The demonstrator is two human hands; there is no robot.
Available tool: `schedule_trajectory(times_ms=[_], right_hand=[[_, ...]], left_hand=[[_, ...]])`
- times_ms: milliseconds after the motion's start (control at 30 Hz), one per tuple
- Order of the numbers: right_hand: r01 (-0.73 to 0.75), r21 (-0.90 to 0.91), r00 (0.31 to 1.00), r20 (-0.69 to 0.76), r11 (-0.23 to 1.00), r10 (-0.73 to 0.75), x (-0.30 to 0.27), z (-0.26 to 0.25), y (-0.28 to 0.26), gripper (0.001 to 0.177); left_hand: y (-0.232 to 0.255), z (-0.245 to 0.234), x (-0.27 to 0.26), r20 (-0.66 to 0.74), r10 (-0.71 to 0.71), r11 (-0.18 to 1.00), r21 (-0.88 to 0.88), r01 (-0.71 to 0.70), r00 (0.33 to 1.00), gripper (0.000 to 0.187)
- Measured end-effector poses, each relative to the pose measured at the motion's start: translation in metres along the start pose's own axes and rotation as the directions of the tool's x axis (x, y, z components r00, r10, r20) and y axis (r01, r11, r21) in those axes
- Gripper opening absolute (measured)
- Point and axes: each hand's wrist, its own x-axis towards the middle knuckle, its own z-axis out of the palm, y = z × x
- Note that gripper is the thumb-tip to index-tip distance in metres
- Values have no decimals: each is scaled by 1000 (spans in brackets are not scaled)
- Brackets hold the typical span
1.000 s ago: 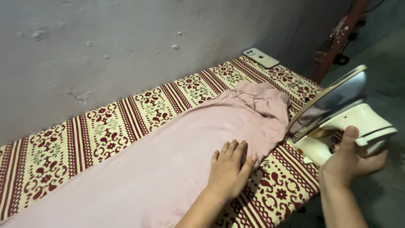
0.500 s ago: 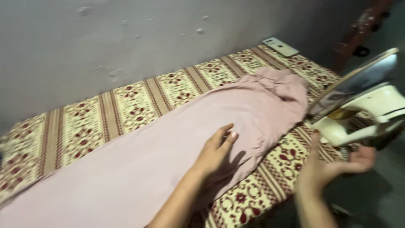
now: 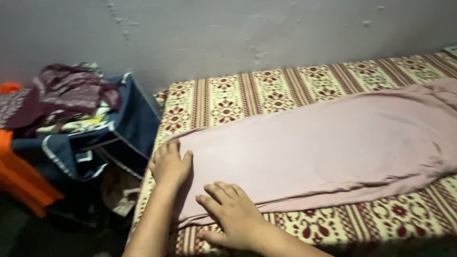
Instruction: The person irons a pink garment on a patterned tablecloth. They repeatedly smooth the fabric with their hands and move the iron back and forth across different sections of the garment.
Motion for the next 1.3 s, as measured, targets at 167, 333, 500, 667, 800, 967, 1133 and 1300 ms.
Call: schedule_trajectory(times_ms=[167,333,500,667,800,967,1133,1300], right_hand=[[16,-55,999,28,998,-15,34,21,-9,63],[14,-251,1000,20,968,-9,43,37,-10,38],[-141,-59,989,-54,988,137,55,40,-12,19],[-259,167,963,-37,951,268,72,42,-24,18],[-232,415,956,-71,879,286,102,67,-58,22],[-300,591,949,107,749,296,151,106,-120,28],[-184,741,982,108,646,156,164,129,-160,29],[-182,906,975,115,382,190,152,125,-130,21]], left_hand=[[-21,-11,-2,-19,-149,987,-59,148,989,99],[-5,-19,10,69,-158,981,-100,165,985,98],[-7,-31,39,283,-258,936,-163,311,924,72],[-40,-27,56,300,-222,825,-449,343,928,47],[-103,-31,72,232,-226,835,-454,311,946,41],[-207,-85,69,159,-323,856,-371,360,933,40],[-247,-148,42,58,-456,841,-298,451,888,39],[-202,-164,47,-32,-454,860,-277,429,890,36]])
